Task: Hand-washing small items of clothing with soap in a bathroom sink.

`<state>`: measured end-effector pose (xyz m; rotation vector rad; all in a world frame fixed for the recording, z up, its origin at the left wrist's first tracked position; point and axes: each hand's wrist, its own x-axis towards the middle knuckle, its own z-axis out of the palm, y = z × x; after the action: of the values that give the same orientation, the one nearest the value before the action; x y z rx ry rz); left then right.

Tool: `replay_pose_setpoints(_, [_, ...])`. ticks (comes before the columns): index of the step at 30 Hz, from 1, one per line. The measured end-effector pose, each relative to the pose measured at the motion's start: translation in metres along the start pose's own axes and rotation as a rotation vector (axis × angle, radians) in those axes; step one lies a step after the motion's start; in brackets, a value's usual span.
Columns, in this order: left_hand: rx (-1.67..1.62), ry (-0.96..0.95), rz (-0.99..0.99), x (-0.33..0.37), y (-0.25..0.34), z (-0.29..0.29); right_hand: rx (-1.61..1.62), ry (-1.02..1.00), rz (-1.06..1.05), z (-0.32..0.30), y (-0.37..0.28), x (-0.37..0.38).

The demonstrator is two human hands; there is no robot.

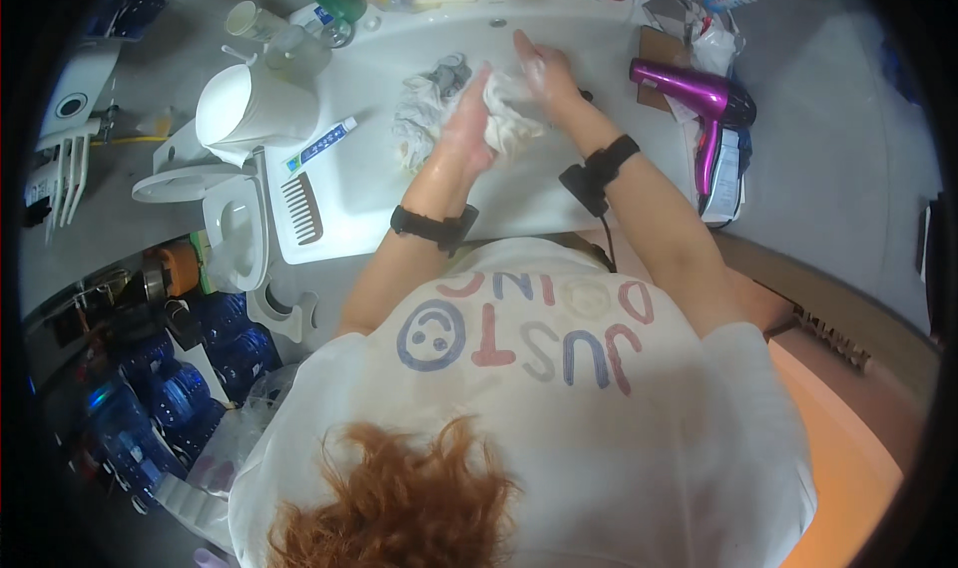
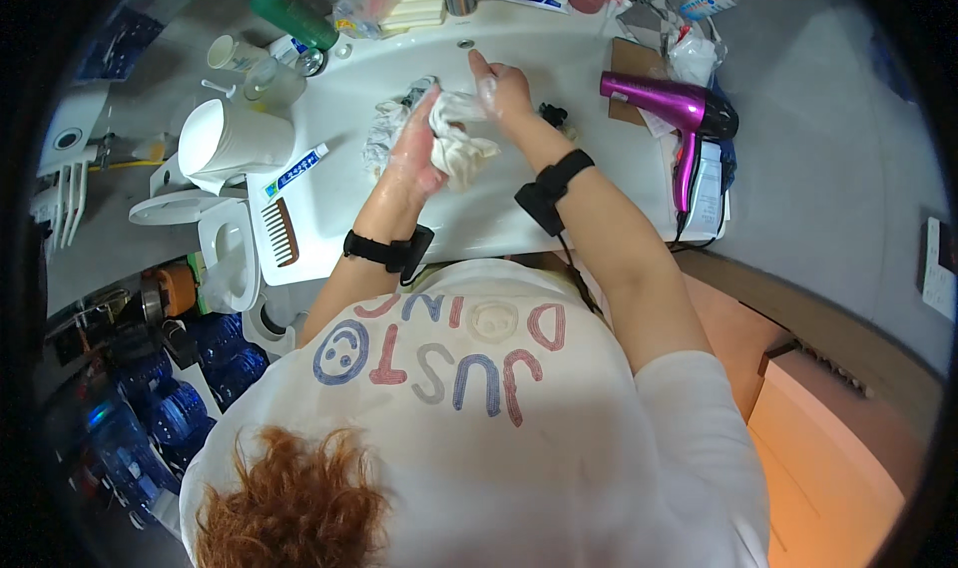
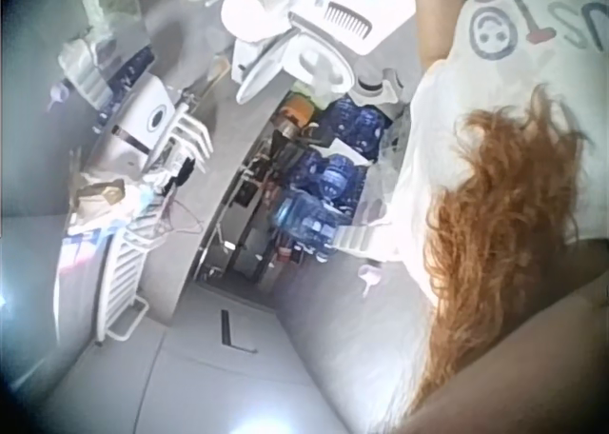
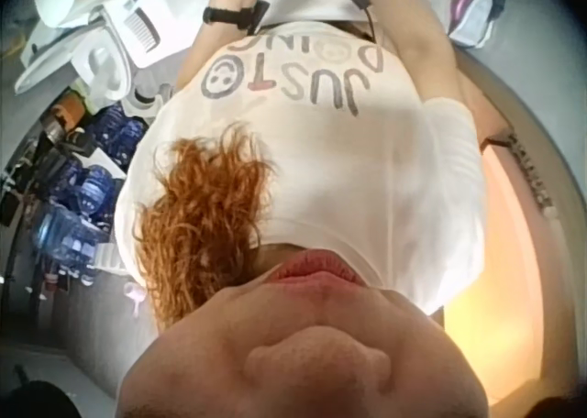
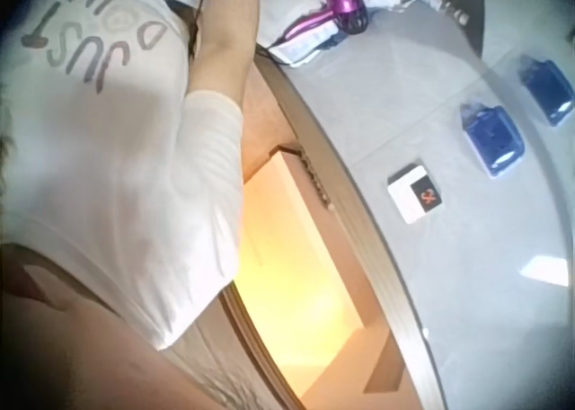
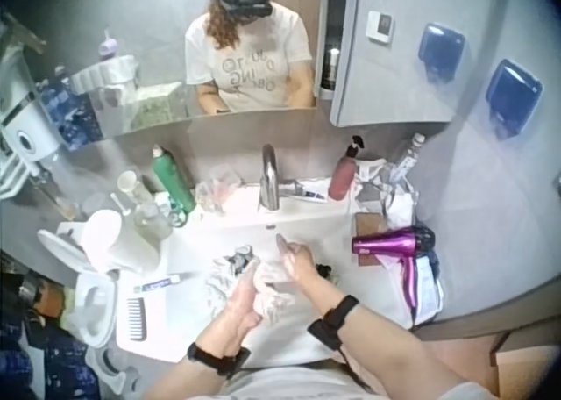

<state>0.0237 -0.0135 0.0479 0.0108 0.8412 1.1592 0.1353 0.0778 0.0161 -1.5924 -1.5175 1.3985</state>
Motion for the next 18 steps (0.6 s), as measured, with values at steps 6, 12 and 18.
replay_pose_setpoints(6, [-0.329, 0.152, 0.172, 0.008, 0.03, -0.039, 0.46, -0.517, 0.291, 0.006, 0.002, -0.04])
replay_pose_setpoints(12, [-0.127, -0.005, 0.216, 0.006, 0.032, -0.05, 0.539, -0.612, 0.146, 0.022, 0.015, -0.04])
replay_pose_setpoints(18, [0.046, 0.207, 0.165, 0.023, 0.015, -0.051, 0.3, -0.124, -0.068, 0.026, 0.004, -0.042])
